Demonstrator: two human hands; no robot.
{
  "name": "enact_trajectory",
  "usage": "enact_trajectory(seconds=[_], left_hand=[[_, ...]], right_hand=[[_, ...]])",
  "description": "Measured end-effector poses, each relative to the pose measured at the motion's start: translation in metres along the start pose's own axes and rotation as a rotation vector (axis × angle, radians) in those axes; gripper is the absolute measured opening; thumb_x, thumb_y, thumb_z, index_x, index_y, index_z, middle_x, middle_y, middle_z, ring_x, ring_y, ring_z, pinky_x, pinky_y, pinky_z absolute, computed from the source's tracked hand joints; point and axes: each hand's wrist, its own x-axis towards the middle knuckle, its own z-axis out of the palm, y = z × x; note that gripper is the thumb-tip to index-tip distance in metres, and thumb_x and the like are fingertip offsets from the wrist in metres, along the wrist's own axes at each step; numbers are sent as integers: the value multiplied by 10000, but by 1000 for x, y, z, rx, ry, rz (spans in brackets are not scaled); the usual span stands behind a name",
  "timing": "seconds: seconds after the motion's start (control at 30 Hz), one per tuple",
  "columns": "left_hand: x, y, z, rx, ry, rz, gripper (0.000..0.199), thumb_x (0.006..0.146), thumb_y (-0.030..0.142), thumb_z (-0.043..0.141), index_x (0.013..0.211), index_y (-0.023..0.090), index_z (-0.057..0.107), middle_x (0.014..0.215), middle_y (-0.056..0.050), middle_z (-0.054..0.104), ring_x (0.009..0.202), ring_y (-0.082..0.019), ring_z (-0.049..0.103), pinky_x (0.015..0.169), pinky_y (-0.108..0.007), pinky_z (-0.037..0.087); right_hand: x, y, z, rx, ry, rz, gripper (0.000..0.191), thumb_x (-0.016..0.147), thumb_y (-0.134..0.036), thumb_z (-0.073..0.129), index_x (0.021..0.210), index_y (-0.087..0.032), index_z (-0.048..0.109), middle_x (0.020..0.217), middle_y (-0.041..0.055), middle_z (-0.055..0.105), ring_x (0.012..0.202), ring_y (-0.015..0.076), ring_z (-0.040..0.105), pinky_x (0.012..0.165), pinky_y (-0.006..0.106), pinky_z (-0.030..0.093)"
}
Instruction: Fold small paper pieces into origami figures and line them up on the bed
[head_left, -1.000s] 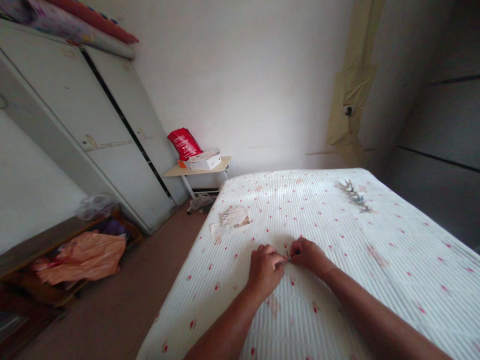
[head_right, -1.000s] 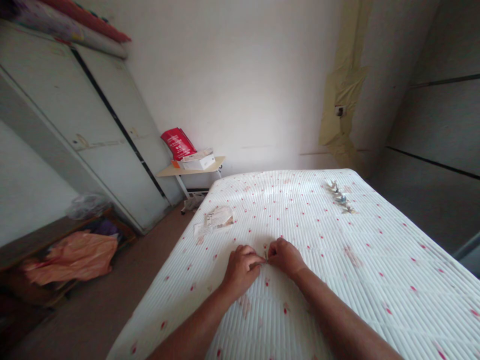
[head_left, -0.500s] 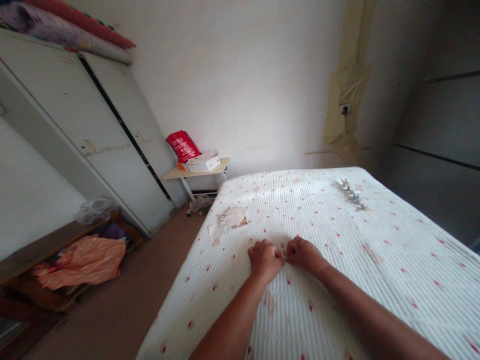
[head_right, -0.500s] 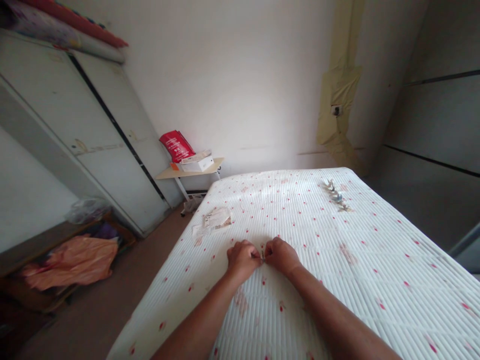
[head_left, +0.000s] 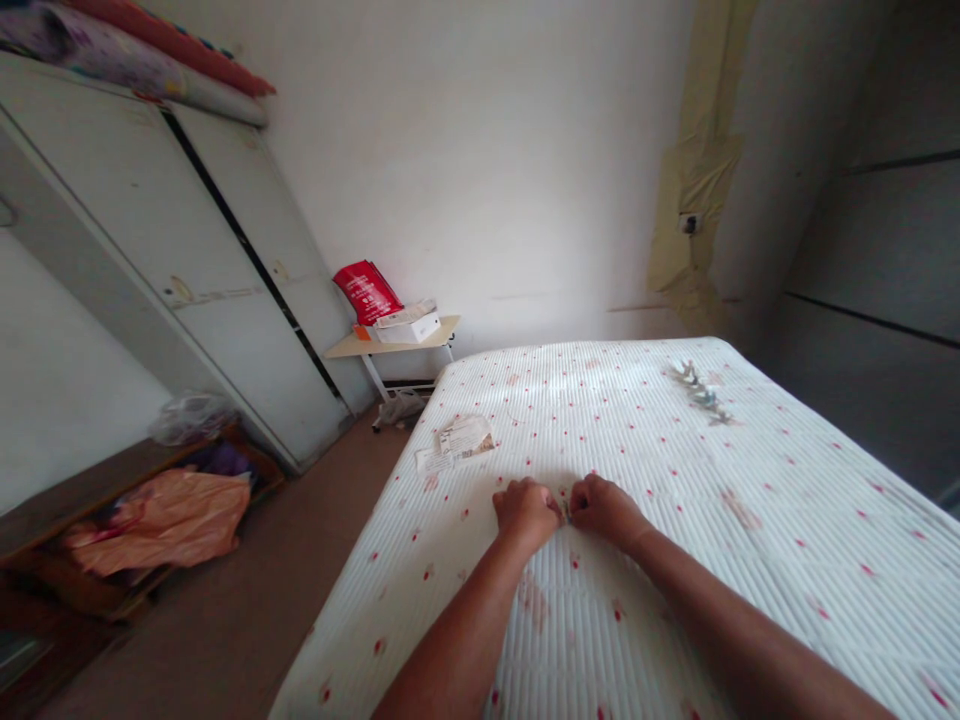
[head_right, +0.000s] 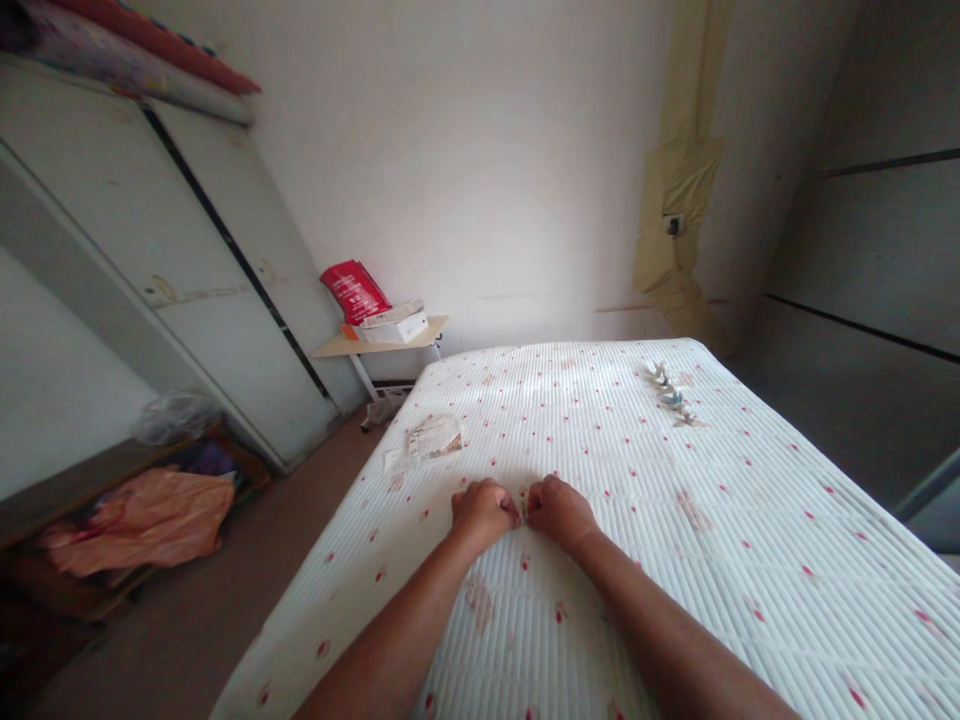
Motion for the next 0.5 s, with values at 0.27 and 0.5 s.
enact_trajectory(seconds=[0.27,0.5], left_hand=[[-1,0,0,-30,15,-3,112,636,340,586,647,273,676,842,-6,649,877,-219,565,729,-329,378],[0,0,2,-14,36,3,128,642,346,578,648,267,679,840,-13,644,861,-209,562,725,-315,376]], right_hand=[[1,9,-4,98,-38,-57,116,619,-145,568,645,-170,678,721,21,657,661,129,590,573,186,391],[1,4,2,36,7,6,121,627,-126,543,645,-160,658,767,57,642,669,144,585,574,211,382]])
